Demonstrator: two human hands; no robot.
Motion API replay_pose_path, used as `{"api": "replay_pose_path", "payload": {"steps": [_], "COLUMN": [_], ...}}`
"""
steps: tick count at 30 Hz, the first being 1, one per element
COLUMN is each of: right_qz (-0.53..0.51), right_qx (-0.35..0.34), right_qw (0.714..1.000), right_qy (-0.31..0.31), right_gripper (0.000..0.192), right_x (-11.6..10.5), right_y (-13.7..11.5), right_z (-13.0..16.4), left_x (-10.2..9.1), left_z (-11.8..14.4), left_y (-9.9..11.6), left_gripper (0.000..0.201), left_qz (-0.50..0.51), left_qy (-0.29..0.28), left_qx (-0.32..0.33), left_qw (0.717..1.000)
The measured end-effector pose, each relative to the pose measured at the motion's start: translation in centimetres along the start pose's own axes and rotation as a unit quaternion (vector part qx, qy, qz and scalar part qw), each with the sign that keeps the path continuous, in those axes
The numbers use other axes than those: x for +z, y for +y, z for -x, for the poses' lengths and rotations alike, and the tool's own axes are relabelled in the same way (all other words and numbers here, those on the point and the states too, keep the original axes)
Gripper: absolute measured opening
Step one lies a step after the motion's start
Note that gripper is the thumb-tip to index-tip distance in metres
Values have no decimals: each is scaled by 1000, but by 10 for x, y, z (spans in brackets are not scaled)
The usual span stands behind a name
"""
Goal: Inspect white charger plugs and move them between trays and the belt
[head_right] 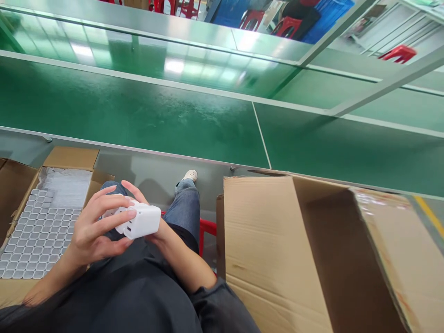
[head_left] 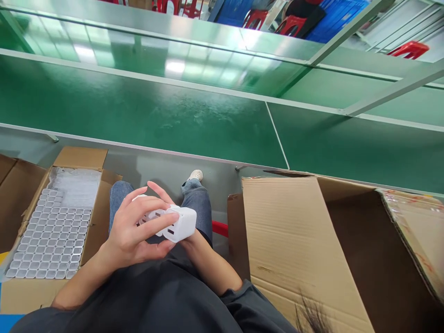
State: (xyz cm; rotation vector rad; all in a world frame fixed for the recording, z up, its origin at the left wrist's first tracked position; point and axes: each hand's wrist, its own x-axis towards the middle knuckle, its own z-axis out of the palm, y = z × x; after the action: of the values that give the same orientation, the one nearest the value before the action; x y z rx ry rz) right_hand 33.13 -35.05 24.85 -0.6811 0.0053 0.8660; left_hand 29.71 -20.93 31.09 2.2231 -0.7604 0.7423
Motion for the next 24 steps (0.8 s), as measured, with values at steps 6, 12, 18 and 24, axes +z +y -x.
{"api": "replay_pose_path", "payload": {"steps": [6, 12, 18, 24], "right_qz": [92, 171, 191, 223], "right_qx": [-119, -199, -203, -220], "right_qw": [987, 961, 952, 939], "right_qy": [59, 91, 126, 140], "right_gripper": [80, 81, 75, 75], "right_x": [-6, -13, -12, -14], "right_y": [-17, -24, -26, -24], "right_z": [15, 25, 27, 27], "left_x": [1, 5, 7, 7], "left_z": [-2, -1, 1, 3], "left_y": [0, 0, -1, -2], "left_gripper": [33, 39, 42, 46], "left_qz": [28, 57, 78, 91], "left_qy": [3, -1, -1, -2], "left_qx": [14, 3, 6, 8], "left_qw": [1000, 998, 997, 996]}}
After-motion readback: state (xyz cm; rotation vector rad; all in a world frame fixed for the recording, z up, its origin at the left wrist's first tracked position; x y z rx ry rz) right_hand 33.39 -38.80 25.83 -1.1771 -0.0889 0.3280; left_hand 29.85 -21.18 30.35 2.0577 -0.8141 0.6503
